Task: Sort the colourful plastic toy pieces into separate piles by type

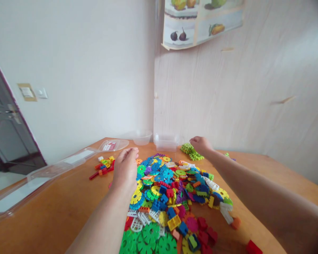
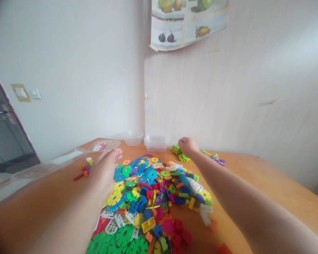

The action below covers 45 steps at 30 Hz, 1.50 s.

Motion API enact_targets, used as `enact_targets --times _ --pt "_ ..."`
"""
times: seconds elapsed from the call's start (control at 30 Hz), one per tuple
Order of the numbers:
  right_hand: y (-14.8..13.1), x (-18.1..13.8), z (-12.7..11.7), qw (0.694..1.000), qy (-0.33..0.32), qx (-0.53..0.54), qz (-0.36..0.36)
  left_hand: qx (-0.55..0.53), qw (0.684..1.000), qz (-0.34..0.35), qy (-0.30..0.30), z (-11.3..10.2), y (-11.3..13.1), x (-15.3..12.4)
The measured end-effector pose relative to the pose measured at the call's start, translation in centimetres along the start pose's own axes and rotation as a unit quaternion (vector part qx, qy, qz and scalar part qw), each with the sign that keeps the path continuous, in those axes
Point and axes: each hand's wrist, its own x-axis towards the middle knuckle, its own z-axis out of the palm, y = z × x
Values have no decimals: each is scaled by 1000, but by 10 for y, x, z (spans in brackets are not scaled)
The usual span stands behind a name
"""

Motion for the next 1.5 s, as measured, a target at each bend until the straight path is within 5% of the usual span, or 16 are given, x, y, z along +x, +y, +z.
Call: enact_targets --times 0.27,0.47,0.93,1.5 --pt "-71 -15 43 974 -134 -54 -172 9 1000 -8 11 -2 -2 2" --pt "-103 -11 75 948 -217 -69 -221 20 1000 -8 19 -4 -6 6" --pt "-90 -25 69 952 -252 -31 -169 -4 999 -22 29 -5 -3 8" --pt "-84 -57 53 974 -186 78 -106 8 999 -30 -10 -2 -4 6"
